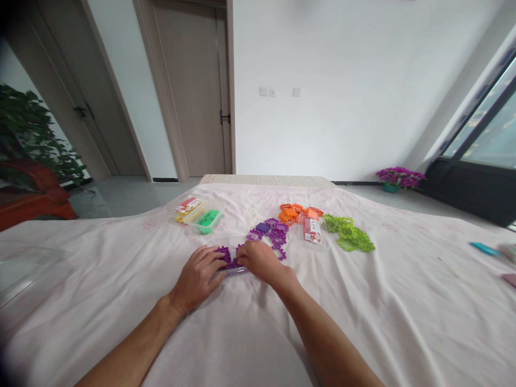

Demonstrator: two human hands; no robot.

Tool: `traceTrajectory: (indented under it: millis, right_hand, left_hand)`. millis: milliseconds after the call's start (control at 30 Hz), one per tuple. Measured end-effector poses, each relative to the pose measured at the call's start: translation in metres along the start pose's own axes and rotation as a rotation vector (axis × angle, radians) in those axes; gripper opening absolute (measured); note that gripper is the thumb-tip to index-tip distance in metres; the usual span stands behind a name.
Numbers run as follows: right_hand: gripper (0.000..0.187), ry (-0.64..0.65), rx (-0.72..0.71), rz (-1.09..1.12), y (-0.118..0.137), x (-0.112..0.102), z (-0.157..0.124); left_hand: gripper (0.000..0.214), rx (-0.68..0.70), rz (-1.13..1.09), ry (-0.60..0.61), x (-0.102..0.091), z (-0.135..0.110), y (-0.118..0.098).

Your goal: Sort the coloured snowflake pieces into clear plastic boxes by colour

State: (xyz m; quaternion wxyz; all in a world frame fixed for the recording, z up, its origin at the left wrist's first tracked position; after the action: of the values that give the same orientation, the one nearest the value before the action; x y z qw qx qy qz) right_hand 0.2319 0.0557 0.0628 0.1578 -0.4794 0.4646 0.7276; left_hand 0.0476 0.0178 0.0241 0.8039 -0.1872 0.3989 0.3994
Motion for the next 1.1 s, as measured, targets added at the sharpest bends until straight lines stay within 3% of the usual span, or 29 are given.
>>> traceTrajectory:
  millis: [133, 300, 533, 767, 967, 1100]
  right_hand:
    - [0.021, -0.062, 0.008, 0.026, 0.001, 0.001, 0.0]
    - [0.022, 0.047, -0.05, 0.033, 0.001, 0.004, 0.001]
    - [0.045, 0.11, -0.114, -0.051, 0.017, 0.0, -0.005]
    - [0.04, 0.146, -0.138, -0.089, 0.022, -0.005, -0.01]
    - [0.042, 0.13, -0.204, -0.054, 0.02, 0.001, -0.009]
    - [0.045, 0.032, -0.136, 0.024, 0.013, -0.008, -0.005]
  left_hand:
    - [0.017, -0.007, -0.003, 0.013, -0.001, 0.001, -0.001]
    - [0.016, -0.031, 0.012, 0.031, -0.003, 0.002, -0.002]
    - [0.017, -0.046, 0.005, 0.028, -0.001, 0.001, -0.001]
    - [0.018, -0.021, 0.001, 0.002, 0.001, 0.001, -0.001]
    - [0.02, -0.018, -0.011, 0.036, 0.0, 0.001, 0.0]
    - [0.027, -0.004, -0.028, 0.028, -0.002, -0.001, 0.001]
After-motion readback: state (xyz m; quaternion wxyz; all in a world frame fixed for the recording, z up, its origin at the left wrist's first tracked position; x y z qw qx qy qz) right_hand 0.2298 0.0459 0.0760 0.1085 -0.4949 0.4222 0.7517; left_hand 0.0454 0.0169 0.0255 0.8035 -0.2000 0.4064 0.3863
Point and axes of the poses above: each hand's wrist, its own z-axis towards the middle knuckle, its own x-axis out of the palm, y = z × x, the point moved 3 cm from there along z, towards the middle knuckle, and after that the axes turned 12 degrees about z, right-handed, at the moved point
